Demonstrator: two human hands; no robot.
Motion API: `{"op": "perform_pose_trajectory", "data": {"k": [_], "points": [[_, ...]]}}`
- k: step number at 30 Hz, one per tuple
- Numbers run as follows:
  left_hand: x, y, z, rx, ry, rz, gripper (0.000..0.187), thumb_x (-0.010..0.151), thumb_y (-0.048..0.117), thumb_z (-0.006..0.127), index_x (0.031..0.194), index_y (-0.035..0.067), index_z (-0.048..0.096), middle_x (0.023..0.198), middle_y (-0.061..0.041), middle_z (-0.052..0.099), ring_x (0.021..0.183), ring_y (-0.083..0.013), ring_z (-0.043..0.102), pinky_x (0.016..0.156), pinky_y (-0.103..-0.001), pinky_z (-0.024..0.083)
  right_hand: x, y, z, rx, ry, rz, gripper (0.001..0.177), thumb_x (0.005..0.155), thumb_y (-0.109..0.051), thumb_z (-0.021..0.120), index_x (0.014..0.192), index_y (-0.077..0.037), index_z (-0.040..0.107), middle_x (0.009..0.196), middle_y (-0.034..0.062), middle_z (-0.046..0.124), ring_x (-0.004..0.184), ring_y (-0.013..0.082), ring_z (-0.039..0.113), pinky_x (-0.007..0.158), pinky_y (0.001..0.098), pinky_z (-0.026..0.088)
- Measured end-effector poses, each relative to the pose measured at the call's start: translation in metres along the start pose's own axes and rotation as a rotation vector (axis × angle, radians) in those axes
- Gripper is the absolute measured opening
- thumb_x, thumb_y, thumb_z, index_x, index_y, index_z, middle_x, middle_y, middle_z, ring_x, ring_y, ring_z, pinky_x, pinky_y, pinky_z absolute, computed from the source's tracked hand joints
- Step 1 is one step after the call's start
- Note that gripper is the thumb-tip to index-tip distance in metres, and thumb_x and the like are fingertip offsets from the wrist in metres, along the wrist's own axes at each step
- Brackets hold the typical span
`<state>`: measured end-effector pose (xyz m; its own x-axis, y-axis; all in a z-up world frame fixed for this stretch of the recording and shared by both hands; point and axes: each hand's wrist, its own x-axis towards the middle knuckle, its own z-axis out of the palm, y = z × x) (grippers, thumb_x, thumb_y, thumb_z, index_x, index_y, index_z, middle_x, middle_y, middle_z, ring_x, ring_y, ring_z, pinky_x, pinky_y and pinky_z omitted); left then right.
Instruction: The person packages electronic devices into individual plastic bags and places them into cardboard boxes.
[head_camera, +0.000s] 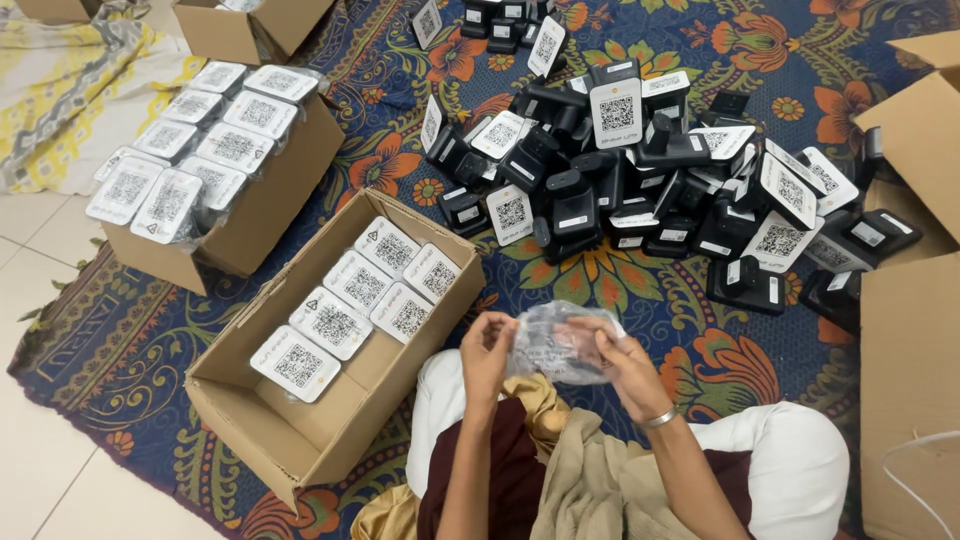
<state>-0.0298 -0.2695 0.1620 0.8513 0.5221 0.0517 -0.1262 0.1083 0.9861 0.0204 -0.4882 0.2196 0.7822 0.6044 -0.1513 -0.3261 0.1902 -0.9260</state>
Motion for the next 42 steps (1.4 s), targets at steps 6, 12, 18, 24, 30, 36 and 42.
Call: {"op": "perform_pose_trajectory", "data": {"k": [6, 12, 18, 24, 30, 36, 42], "points": [[0.008, 0.05, -0.022, -0.123, 0.247, -0.008, 0.01, 0.099, 0.011, 0.068, 0.101, 0.001, 0.065, 0.08, 0.0, 0.063, 0.068, -0.0073, 0.054, 0.059, -0.023, 0.043, -0.009, -0.012, -0.023, 0.114, 0.043, -0.062, 0.054, 0.109, -0.035, 0.04, 0.155, -0.006, 0.043, 0.124, 0.0205, 0.074, 0.066, 0.0177, 0.072, 0.063, 0.0348, 0.061], [0.006, 0.032, -0.007, -0.104, 0.089, 0.054, 0.038, 0.101, 0.024, 0.062, 0.132, 0.003, 0.054, 0.111, -0.006, 0.067, 0.097, -0.012, 0.067, 0.084, -0.026, 0.057, -0.02, -0.03, -0.008, 0.084, -0.164, 0.039, 0.068, 0.106, -0.051, 0.03, 0.164, -0.015, 0.024, 0.127, 0.0262, 0.07, 0.069, 0.019, 0.074, 0.066, 0.0333, 0.063], [-0.004, 0.017, 0.011, 0.331, 0.082, 0.01, 0.06, 0.096, 0.037, 0.07, 0.141, 0.002, 0.05, 0.127, -0.013, 0.062, 0.106, -0.0186, 0.069, 0.085, -0.034, 0.059, -0.022, -0.038, -0.002, 0.044, -0.131, -0.048, 0.077, 0.101, -0.058, 0.026, 0.165, -0.025, -0.002, 0.139, 0.0252, 0.061, 0.072, 0.024, 0.075, 0.062, 0.0351, 0.063], [-0.007, -0.003, 0.01, 0.193, -0.13, -0.106, 0.052, 0.083, 0.016, 0.08, 0.129, 0.002, 0.061, 0.111, -0.011, 0.072, 0.089, -0.0132, 0.068, 0.075, -0.029, 0.058, -0.023, -0.037, -0.007, 0.034, -0.079, -0.093, 0.077, 0.101, -0.059, 0.025, 0.164, -0.029, -0.01, 0.14, 0.0262, 0.059, 0.07, 0.0245, 0.074, 0.059, 0.0346, 0.063], [0.005, 0.013, -0.009, 0.246, -0.014, -0.012, 0.037, 0.086, 0.013, 0.08, 0.121, 0.002, 0.071, 0.1, -0.011, 0.073, 0.083, -0.0122, 0.065, 0.074, -0.027, 0.055, -0.027, -0.041, -0.022, 0.002, 0.031, -0.102, 0.079, 0.1, -0.058, 0.028, 0.165, -0.028, -0.006, 0.137, 0.0257, 0.06, 0.074, 0.0259, 0.076, 0.063, 0.0375, 0.064], [0.003, 0.055, 0.009, 0.243, -0.102, 0.111, 0.038, 0.094, 0.023, 0.069, 0.124, 0.003, 0.059, 0.105, -0.005, 0.07, 0.087, -0.0144, 0.068, 0.078, -0.028, 0.056, -0.031, -0.031, -0.027, 0.008, -0.042, -0.057, 0.077, 0.103, -0.059, 0.029, 0.166, -0.027, -0.002, 0.135, 0.0242, 0.065, 0.058, 0.0219, 0.069, 0.053, 0.0321, 0.058], [0.002, 0.04, 0.023, 0.504, 0.034, -0.004, 0.033, 0.1, 0.033, 0.061, 0.099, 0.0, 0.067, 0.069, -0.014, 0.066, 0.059, -0.0221, 0.063, 0.06, -0.035, 0.049, -0.032, -0.022, -0.042, -0.004, -0.112, -0.029, 0.076, 0.102, -0.057, 0.032, 0.165, -0.025, 0.006, 0.128, 0.025, 0.066, 0.069, 0.0239, 0.074, 0.065, 0.0348, 0.062]]}}
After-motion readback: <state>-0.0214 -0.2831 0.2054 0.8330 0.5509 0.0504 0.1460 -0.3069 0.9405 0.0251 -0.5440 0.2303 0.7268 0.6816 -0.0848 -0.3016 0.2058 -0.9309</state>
